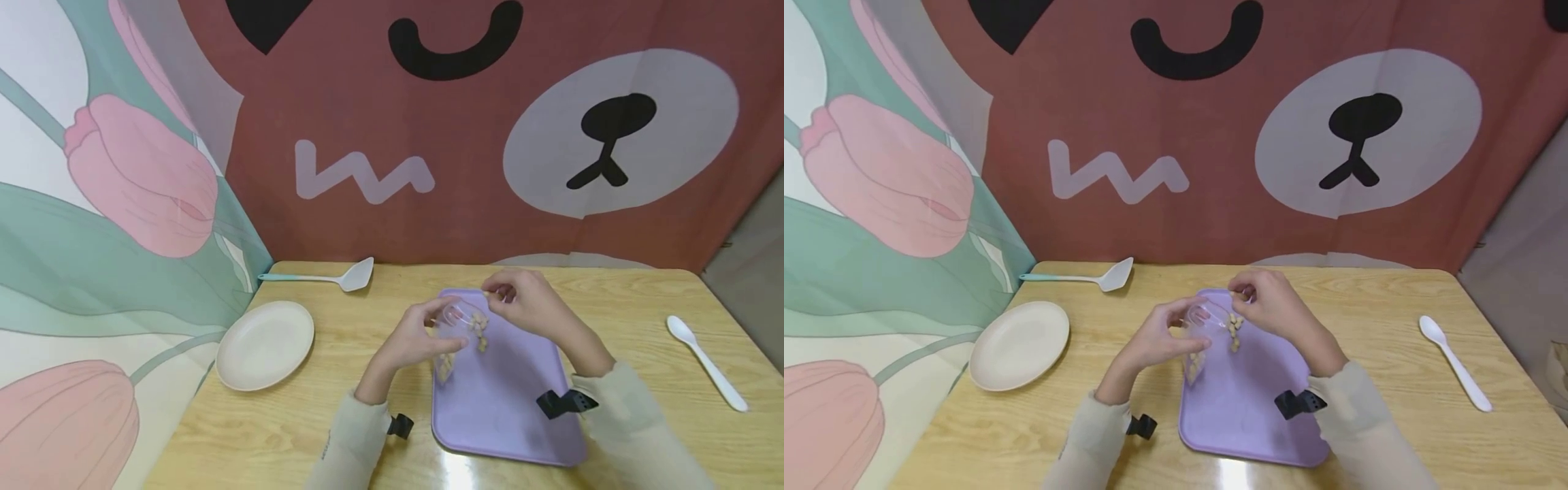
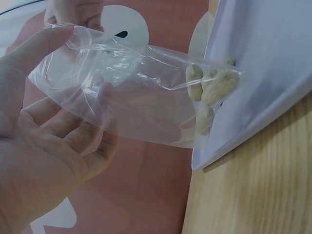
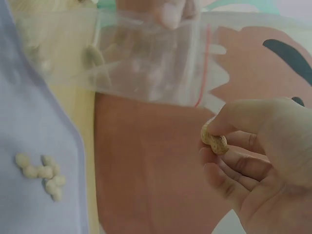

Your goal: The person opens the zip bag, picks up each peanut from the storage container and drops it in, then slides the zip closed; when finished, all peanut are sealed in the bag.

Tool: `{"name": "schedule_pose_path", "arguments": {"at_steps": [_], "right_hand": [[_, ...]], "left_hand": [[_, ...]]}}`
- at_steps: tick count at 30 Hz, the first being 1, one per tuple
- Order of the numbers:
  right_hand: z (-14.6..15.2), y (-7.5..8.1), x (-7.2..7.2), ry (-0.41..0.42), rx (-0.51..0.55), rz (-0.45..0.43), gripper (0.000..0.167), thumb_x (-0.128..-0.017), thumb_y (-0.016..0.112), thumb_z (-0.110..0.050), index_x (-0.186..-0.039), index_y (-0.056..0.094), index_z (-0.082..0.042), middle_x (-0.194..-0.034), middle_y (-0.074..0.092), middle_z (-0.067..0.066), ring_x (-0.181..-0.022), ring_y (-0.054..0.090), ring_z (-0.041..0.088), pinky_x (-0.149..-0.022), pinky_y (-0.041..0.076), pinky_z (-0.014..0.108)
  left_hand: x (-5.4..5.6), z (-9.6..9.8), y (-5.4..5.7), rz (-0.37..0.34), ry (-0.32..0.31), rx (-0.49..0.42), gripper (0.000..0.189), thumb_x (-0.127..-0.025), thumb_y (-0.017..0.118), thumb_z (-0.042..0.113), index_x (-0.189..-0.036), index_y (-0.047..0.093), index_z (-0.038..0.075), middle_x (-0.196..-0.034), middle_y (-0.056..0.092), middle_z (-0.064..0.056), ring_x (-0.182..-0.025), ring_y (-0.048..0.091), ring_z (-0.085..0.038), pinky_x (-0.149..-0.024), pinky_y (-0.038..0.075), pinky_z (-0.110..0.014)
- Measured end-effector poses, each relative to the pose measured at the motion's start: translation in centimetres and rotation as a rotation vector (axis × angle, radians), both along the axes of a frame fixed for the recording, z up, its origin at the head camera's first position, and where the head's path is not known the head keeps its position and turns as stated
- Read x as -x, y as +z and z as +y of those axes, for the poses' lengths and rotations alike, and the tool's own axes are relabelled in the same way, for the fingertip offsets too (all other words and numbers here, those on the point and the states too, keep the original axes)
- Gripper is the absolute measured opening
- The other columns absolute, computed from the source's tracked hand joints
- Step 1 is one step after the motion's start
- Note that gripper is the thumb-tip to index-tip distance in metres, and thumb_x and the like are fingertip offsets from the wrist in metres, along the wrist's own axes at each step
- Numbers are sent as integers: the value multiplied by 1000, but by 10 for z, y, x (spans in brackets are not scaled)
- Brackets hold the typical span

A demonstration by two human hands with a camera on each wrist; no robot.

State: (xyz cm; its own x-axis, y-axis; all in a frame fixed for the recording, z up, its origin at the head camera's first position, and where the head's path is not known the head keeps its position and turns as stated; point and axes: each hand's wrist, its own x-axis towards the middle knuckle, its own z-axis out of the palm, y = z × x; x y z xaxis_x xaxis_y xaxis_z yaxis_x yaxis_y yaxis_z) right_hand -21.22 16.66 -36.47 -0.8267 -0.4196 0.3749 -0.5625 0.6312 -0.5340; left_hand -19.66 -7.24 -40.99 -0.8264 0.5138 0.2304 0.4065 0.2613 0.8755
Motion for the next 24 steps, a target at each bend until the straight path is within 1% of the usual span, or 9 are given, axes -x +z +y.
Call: {"name": "schedule_pose_path", "arguments": {"at_steps": [3, 6, 8, 11, 15, 20, 24], "right_hand": [[-3, 6, -4, 20, 14, -7, 16, -84, 69, 1, -98, 74, -2, -87, 69, 3, -74, 61, 14, -66, 54, 32], [-7, 10, -8, 44, 26, 2, 16, -84, 69, 2, -99, 74, -1, -88, 69, 3, -74, 61, 14, -66, 55, 32], [-10, 12, -10, 62, 35, 10, 16, -84, 69, 2, -99, 74, 0, -88, 69, 3, -74, 61, 14, -66, 55, 32], [-15, 14, -14, 92, 42, 18, 16, -83, 70, 2, -98, 74, -1, -88, 68, 1, -74, 61, 13, -67, 55, 32], [-22, 14, -19, 133, 37, 12, 17, -83, 70, 3, -98, 74, -3, -89, 69, -1, -76, 60, 12, -68, 55, 32], [-26, 15, -21, 151, 22, 23, 18, -82, 70, 2, -98, 75, -4, -88, 69, -3, -75, 60, 10, -68, 54, 32], [-28, 18, -22, 149, 14, 29, 15, -84, 73, -3, -99, 75, -7, -89, 69, -5, -75, 60, 9, -68, 54, 32]], "left_hand": [[0, 0, 0, 6, -5, 2, 65, -83, 81, 22, -140, 55, 6, -111, 67, 1, -104, 59, -18, -93, 48, -46], [-1, 1, 0, 14, -3, 3, 64, -83, 81, 22, -140, 56, 6, -116, 67, -3, -104, 59, -15, -93, 48, -46], [-1, 1, 1, 18, -4, -1, 64, -82, 81, 21, -139, 56, 6, -119, 66, -4, -104, 58, -13, -93, 48, -48], [-2, 2, 2, 19, -7, -1, 64, -83, 81, 21, -140, 56, 7, -120, 66, -3, -105, 58, -13, -93, 48, -49], [-4, 3, 2, 23, -18, -9, 65, -83, 81, 20, -141, 55, 6, -118, 66, -3, -105, 58, -14, -94, 48, -49], [-6, 3, 4, 33, -26, -23, 66, -83, 81, 20, -142, 54, 6, -120, 67, -7, -106, 59, -17, -94, 48, -50], [-6, 3, 6, 42, -21, -19, 66, -83, 81, 20, -142, 54, 7, -123, 66, -3, -107, 59, -17, -95, 48, -49]]}}
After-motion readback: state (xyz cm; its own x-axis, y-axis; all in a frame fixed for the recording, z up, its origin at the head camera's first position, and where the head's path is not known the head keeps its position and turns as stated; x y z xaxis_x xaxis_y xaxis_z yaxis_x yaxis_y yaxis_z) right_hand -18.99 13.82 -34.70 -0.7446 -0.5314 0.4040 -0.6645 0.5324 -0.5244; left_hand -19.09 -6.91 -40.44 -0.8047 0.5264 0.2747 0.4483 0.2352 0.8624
